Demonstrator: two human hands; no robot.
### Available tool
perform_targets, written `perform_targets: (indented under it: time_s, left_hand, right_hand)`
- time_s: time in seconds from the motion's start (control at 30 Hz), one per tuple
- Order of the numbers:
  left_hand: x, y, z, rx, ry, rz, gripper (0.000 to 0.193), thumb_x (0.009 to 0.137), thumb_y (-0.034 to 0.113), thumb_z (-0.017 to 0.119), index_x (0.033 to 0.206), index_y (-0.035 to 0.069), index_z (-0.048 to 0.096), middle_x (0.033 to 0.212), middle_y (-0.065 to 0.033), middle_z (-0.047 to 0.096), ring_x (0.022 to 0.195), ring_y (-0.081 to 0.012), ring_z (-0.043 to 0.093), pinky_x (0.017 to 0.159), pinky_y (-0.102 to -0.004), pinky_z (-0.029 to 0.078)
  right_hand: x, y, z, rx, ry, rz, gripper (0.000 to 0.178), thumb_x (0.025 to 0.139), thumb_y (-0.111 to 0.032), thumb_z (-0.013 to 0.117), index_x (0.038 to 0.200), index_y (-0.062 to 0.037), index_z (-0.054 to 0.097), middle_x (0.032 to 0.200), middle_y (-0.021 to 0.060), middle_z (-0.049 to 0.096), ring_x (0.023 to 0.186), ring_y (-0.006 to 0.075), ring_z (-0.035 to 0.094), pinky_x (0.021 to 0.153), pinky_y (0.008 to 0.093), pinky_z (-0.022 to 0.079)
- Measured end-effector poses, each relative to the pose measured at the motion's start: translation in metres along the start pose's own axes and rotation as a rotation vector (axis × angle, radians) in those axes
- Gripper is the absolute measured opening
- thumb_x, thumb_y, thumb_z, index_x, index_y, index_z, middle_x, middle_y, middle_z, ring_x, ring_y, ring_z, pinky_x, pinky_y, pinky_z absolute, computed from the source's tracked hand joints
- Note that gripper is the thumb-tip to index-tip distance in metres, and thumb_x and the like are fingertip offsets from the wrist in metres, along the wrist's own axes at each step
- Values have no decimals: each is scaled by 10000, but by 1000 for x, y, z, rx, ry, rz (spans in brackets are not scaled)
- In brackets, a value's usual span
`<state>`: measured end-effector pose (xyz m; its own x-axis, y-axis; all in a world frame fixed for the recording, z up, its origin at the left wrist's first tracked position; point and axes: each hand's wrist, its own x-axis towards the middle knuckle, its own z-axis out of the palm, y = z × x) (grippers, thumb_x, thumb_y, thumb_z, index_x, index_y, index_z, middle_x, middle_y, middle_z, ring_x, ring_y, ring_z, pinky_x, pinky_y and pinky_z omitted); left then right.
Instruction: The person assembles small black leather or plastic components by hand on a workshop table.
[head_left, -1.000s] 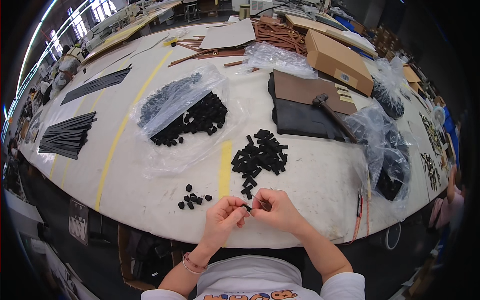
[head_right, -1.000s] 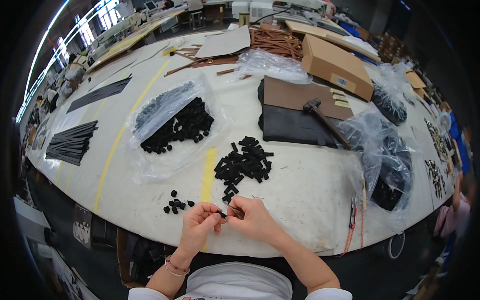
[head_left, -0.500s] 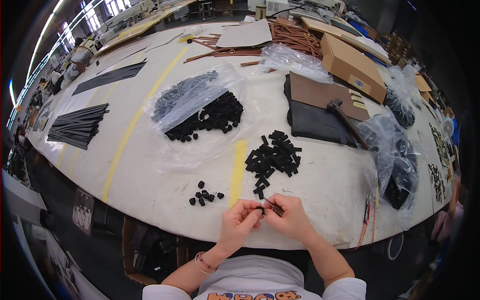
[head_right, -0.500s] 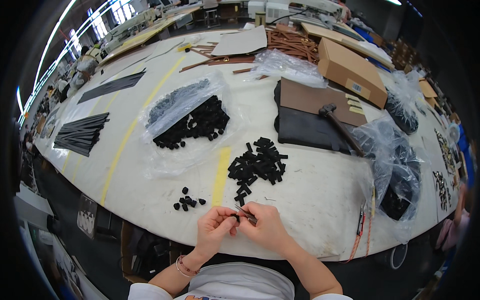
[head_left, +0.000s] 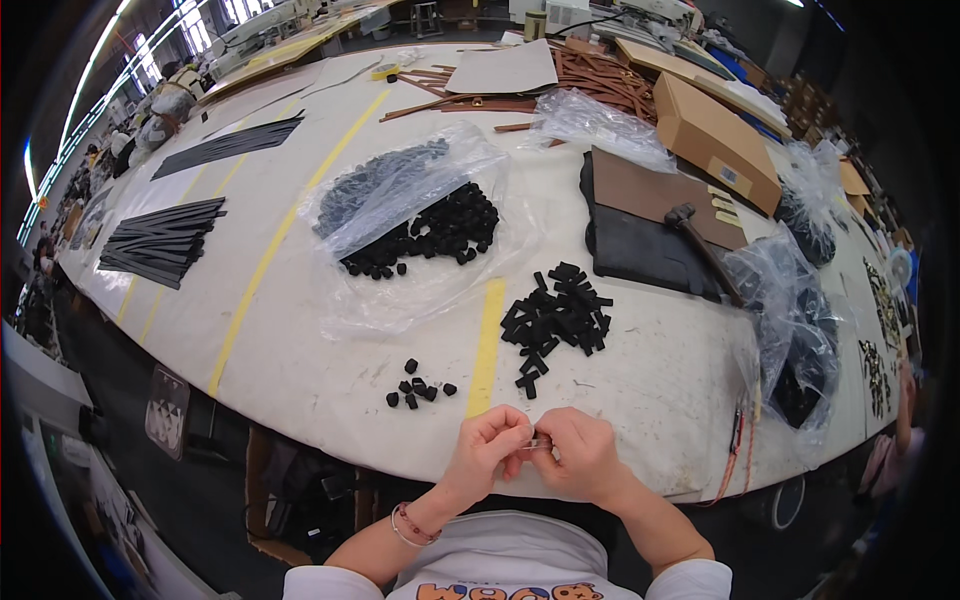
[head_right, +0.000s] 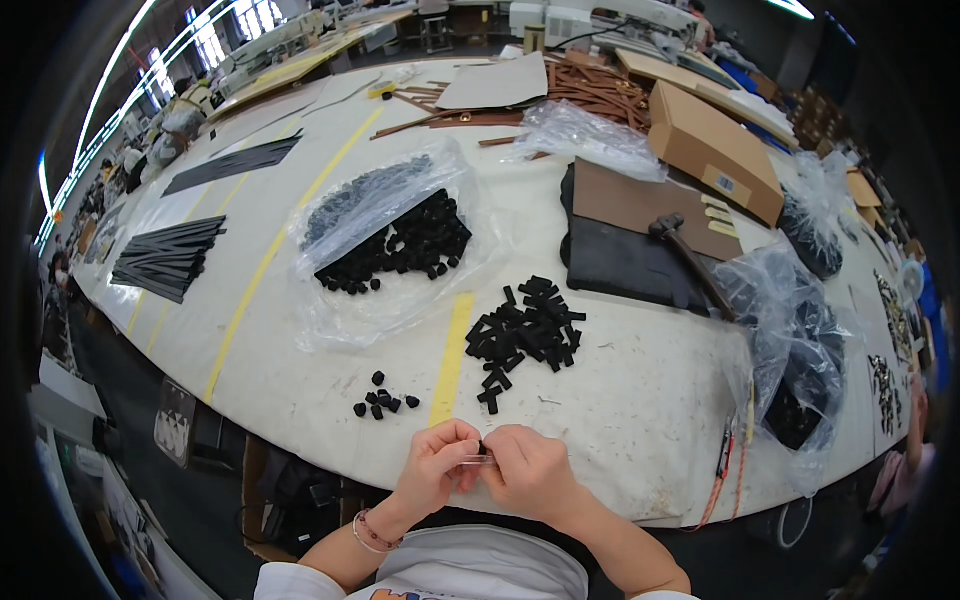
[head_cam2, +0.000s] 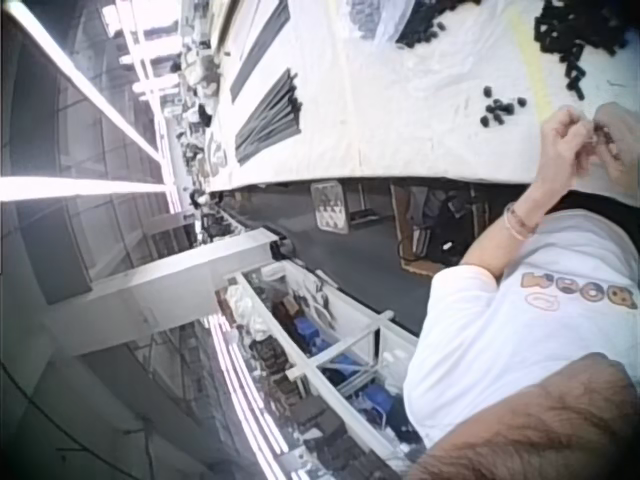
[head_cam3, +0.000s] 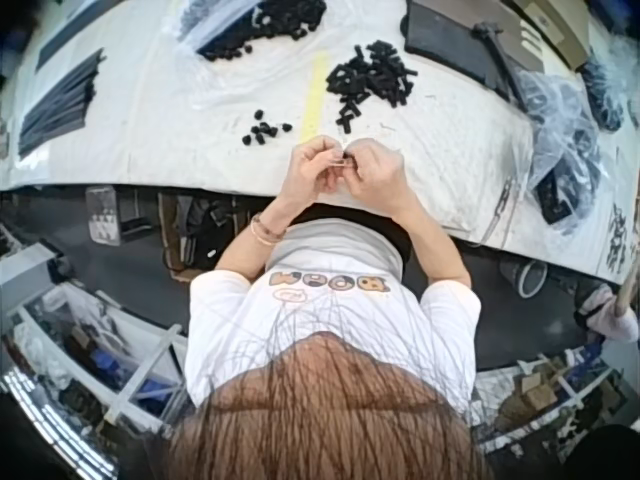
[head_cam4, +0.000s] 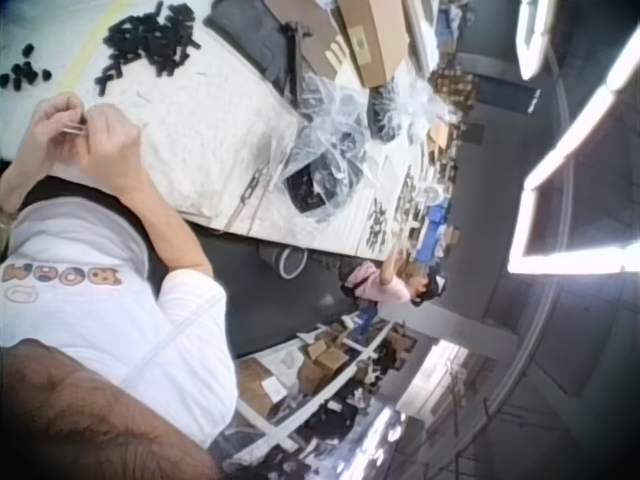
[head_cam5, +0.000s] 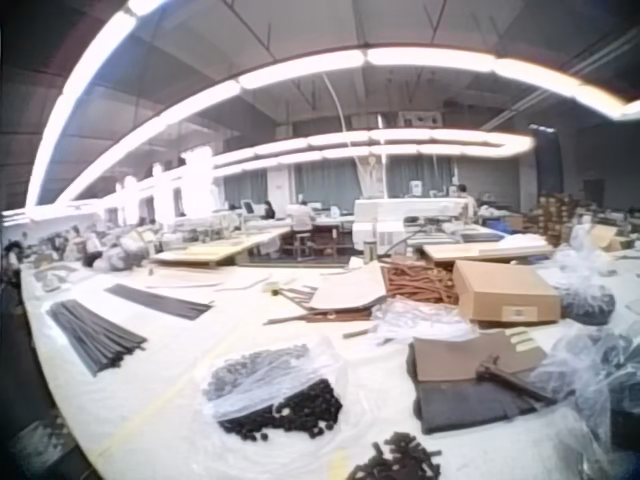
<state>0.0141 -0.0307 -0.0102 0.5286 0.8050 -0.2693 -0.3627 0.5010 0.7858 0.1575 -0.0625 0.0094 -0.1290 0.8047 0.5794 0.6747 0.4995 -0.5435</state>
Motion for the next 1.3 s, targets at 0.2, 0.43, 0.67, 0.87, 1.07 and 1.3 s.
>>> perform_targets:
  time_s: [0.2, 0.43, 0.67, 0.87, 1.07, 1.3]
  left_hand:
    - [-2, 5, 0, -112, -69, -143, 51, 762, 9, 536, 794, -23, 512, 626, -54, 527, 439, -81, 461, 400, -188, 373]
    - [-9, 1, 4, 475, 10, 142, 39, 748, -39, 543, 758, -20, 510, 607, -15, 530, 466, -37, 479, 394, -162, 365]
    - [-9, 19, 0, 431, -107, 7, 40, 745, -13, 562, 733, -19, 525, 531, 36, 494, 447, 12, 434, 388, -149, 335]
    - [-8, 25, -4, 504, -175, 18, 64, 738, -1, 576, 695, -24, 534, 535, 41, 493, 462, 18, 420, 389, -146, 325]
    - [-7, 23, 0, 525, -168, 57, 65, 719, 4, 595, 696, -29, 544, 572, 47, 504, 503, 17, 422, 405, -151, 334]
    - [0, 3, 4, 1215, 73, 852, 97, 676, -51, 588, 700, -7, 506, 560, -54, 517, 450, -72, 503, 409, -201, 393]
  right_hand:
    - [-3, 0, -2, 318, -62, 282, 127, 625, 0, 552, 744, 9, 507, 633, 66, 514, 505, 121, 498, 429, 235, 401]
    - [10, 2, -13, 659, -319, 731, 122, 641, 3, 506, 761, 19, 522, 661, -21, 510, 568, 13, 415, 507, 164, 337]
    - [2, 27, -15, 1068, -513, 776, 125, 641, -35, 556, 758, -9, 521, 685, -9, 498, 516, 16, 388, 443, 170, 300]
    - [7, 24, -15, 1301, -569, 994, 102, 691, -55, 574, 735, -30, 485, 591, -29, 442, 428, 10, 344, 369, 165, 221]
    - [-1, 34, -10, 1331, -640, 944, 118, 658, -35, 602, 686, -41, 488, 647, -22, 487, 505, 28, 400, 433, 171, 289]
    - [9, 4, 1, 380, -125, 452, 110, 658, -54, 558, 668, -7, 459, 543, 47, 481, 435, 94, 422, 398, 241, 300]
